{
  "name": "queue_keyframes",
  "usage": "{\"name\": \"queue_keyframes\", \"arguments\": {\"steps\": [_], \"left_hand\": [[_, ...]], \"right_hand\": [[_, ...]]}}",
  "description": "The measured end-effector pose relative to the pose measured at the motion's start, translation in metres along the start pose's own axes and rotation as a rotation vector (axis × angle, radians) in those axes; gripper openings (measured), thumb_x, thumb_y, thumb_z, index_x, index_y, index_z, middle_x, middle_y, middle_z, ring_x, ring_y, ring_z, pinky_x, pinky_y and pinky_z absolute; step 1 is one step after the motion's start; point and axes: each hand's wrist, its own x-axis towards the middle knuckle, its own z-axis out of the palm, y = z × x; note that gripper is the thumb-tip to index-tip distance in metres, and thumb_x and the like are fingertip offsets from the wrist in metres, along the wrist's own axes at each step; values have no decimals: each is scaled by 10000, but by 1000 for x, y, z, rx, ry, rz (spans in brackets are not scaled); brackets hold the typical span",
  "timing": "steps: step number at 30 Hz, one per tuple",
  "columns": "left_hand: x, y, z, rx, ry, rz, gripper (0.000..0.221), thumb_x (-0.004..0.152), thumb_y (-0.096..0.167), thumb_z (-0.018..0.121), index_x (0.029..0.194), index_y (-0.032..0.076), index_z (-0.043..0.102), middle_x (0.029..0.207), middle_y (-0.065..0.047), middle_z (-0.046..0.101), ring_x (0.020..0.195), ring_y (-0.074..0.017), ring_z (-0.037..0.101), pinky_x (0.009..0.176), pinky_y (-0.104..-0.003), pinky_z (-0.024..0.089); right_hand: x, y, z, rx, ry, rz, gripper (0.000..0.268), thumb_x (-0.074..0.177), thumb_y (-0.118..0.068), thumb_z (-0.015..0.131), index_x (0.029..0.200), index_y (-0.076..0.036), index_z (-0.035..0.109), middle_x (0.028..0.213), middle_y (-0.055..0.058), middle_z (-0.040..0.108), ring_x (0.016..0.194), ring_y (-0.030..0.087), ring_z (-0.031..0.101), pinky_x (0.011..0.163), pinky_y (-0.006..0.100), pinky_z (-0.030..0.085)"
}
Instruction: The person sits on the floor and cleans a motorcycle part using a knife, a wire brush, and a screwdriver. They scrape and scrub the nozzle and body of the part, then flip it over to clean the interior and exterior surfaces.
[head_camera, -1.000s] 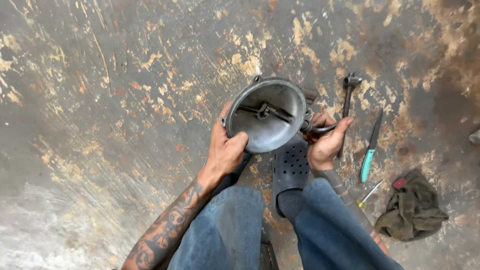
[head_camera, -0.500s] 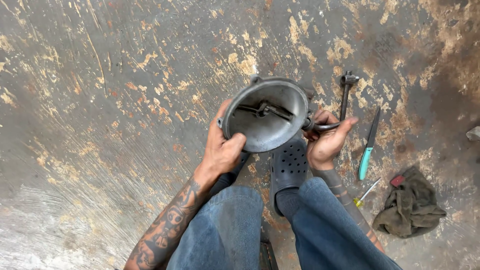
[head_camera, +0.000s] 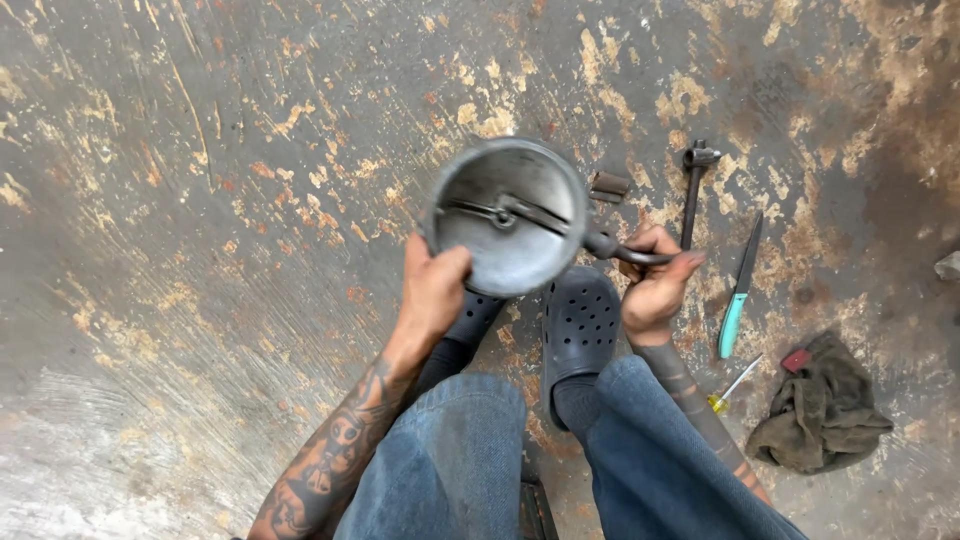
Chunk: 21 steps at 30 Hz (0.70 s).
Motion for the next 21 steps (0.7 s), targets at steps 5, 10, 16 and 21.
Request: {"name": "queue_keyframes", "arguments": {"steps": [5, 10, 16, 21], "left_hand": [[-3, 24, 2, -110, -108, 307, 499, 651, 92, 557, 1122, -67, 591, 835, -108, 556, 801, -222, 520, 715, -409, 475], [37, -35, 7, -256, 233, 154, 517, 651, 80, 610, 1110, -151, 551, 999, -244, 480, 941, -257, 465, 831, -408, 405], [104, -62, -52, -696, 262, 205, 509, 600, 52, 606, 1109, 56, 599, 950, -110, 615, 776, -219, 597, 722, -422, 539], [66, 10, -61, -57, 175, 787, 747, 702, -122, 513, 1435, 19, 465, 1206, -175, 553, 1130, -245, 537, 994, -437, 504]], "right_hand": [[1, -3, 5, 150, 60, 155, 793, 993, -702, 35, 939, -149, 601, 619, -14, 464, 455, 95, 387, 426, 197, 315], [13, -37, 3, 110, -157, 171, 820, 999, -735, 238, 1348, -53, 532, 785, 69, 525, 654, 132, 480, 587, 253, 413], [13, 10, -54, 49, -24, 327, 412, 1083, -320, 482, 1330, 1, 557, 833, 69, 552, 672, 120, 539, 597, 214, 425], [1, 40, -72, -248, -49, 363, 260, 1016, -199, 676, 1239, -66, 694, 844, 63, 605, 713, 120, 546, 624, 243, 431]]}}
